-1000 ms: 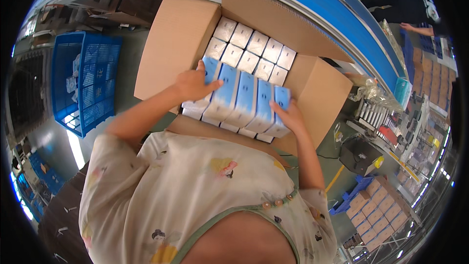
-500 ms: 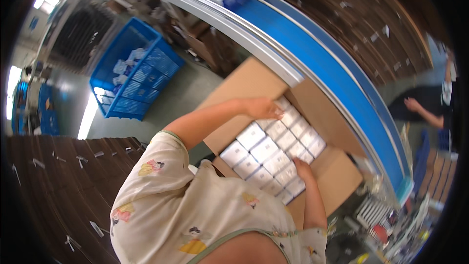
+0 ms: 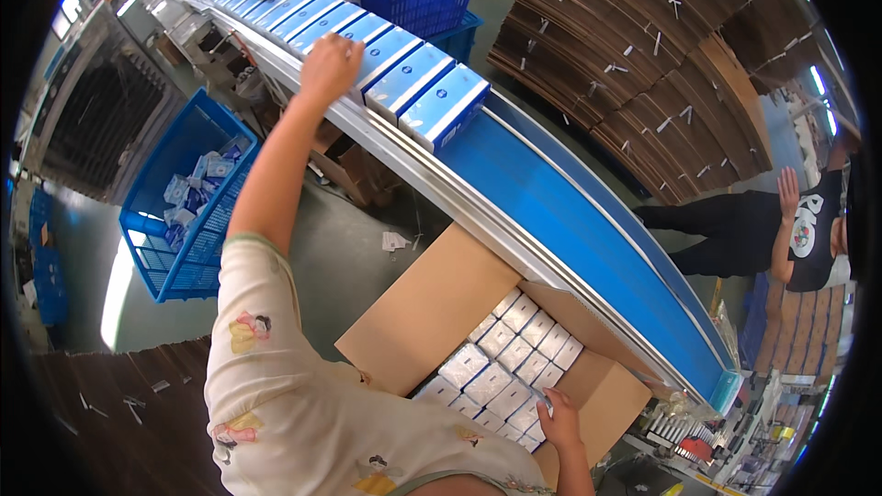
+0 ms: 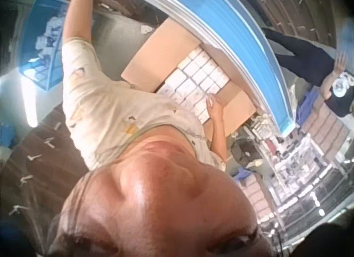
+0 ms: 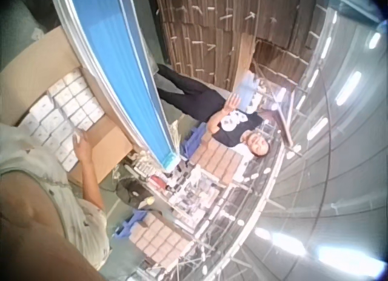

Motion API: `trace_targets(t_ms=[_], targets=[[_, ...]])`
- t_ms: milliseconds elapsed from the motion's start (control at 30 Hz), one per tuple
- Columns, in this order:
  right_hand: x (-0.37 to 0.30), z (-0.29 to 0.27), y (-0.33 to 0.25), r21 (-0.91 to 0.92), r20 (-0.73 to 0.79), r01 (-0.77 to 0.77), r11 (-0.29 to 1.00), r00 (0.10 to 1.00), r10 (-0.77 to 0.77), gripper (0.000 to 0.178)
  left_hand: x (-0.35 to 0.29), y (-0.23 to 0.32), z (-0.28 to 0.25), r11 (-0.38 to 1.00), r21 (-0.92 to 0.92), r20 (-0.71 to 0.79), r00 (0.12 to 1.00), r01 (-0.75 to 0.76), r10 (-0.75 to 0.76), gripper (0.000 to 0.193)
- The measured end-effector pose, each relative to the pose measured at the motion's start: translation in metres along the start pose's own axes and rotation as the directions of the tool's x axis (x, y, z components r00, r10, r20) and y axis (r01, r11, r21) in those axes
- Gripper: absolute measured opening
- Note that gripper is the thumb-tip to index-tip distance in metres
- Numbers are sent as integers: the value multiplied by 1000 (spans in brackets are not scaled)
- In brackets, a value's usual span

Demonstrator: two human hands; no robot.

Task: The person picks up blue packages from a conveyor belt and places them into a cardboard box, then moves the full box to a pallet and prepares another box.

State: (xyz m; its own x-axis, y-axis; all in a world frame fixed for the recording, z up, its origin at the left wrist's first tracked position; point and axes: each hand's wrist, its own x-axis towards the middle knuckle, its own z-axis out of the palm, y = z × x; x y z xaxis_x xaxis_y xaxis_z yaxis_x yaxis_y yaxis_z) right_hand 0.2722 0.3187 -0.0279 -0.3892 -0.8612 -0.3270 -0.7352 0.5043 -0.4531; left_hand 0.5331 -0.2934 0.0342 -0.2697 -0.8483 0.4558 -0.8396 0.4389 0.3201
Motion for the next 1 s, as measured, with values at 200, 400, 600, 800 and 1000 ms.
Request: trace_targets(t_ms=[200,400,600,800,1000], targets=[[24,-48,-62,24,-108,-30,999,994,32,30,57,-43,15,955,254,43,984,155,-171,41],[55,-98,-115,-60,-240,91,994,965,-102,30,57,-24,16,949,189,145,949,252,-281,58],[117,-129,-86,73,-471,156,985,876,-104,32,9,69,7,941,-292,596,802,169,40,62],[225,-133,-18,647,-376,86,757,901,219,59,-84,217,34,902,-423,679,688,84,254,94],[187,-144,-5,846,-348,138,514,874,339,54,-102,240,56,765,-632,501,817,121,285,91]])
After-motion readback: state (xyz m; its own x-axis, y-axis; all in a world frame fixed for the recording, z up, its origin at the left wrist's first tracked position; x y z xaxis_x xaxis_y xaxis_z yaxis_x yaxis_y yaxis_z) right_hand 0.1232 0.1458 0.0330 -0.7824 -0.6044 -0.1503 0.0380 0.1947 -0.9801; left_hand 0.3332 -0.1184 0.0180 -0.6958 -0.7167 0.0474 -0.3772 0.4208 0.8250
